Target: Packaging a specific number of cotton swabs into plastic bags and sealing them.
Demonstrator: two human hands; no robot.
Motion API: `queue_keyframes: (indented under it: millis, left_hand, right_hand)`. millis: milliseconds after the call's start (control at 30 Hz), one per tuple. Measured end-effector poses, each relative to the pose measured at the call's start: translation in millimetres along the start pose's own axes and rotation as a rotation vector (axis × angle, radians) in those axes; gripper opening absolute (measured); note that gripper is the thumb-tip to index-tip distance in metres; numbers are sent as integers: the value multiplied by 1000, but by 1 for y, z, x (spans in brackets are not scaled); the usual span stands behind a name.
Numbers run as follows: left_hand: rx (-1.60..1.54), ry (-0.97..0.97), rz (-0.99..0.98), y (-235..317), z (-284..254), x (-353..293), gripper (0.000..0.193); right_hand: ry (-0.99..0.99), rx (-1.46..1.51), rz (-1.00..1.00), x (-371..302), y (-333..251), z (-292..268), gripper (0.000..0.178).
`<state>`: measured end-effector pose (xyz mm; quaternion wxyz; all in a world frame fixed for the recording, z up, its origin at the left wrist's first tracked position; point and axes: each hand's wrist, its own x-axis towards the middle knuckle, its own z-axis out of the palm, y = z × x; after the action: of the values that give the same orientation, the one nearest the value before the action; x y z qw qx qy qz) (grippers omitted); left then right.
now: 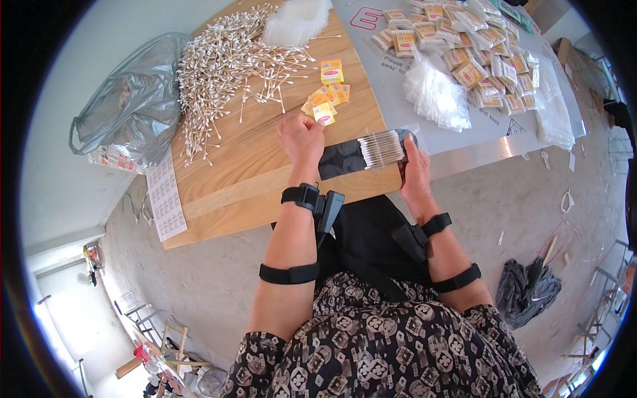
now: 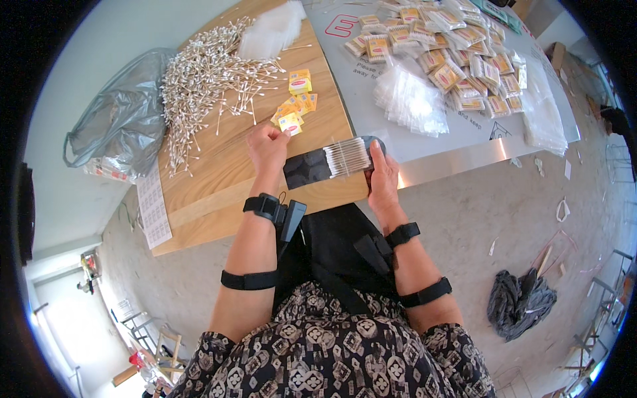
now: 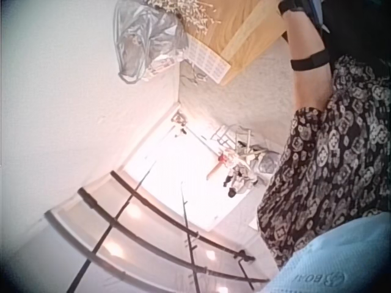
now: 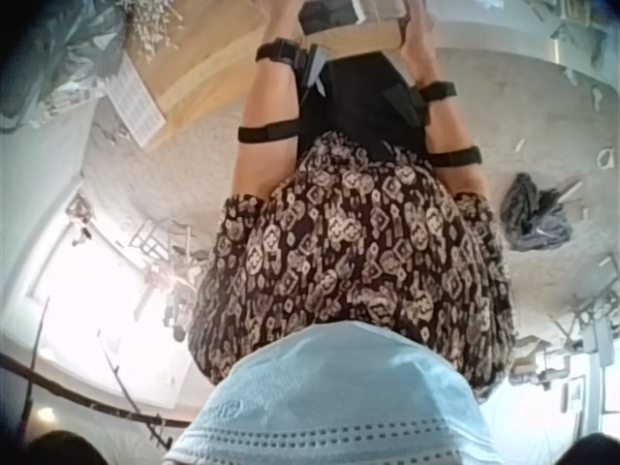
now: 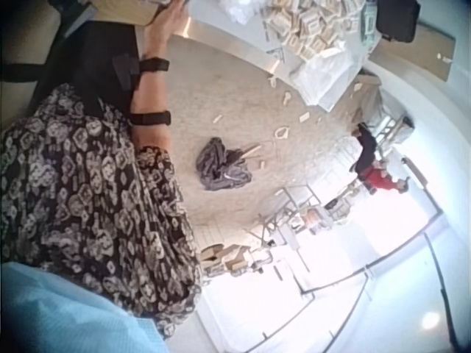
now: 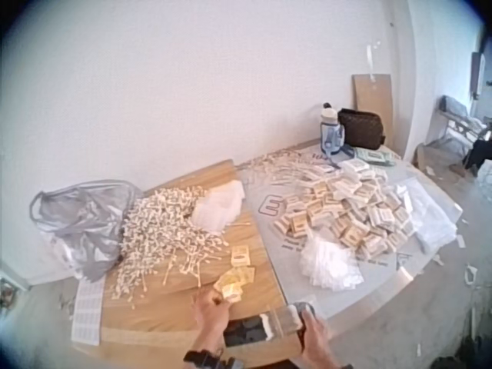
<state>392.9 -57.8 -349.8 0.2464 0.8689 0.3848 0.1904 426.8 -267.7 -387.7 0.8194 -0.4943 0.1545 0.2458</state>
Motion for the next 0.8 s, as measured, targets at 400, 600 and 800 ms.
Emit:
queue_keyframes:
  millis: [400, 600, 800]
  left_hand:
    - [-377, -666, -107, 16, -26, -39, 19]
    - [-231, -684, -33, 25, -18, -38, 21]
    - [11, -892, 161, 44, -8, -15, 18]
  right_hand:
    - [-47, 38, 22, 4, -5, 4, 26]
    - [-40, 111, 2, 5, -1, 3, 22]
    - [-44, 122, 1, 7, -1, 5, 20]
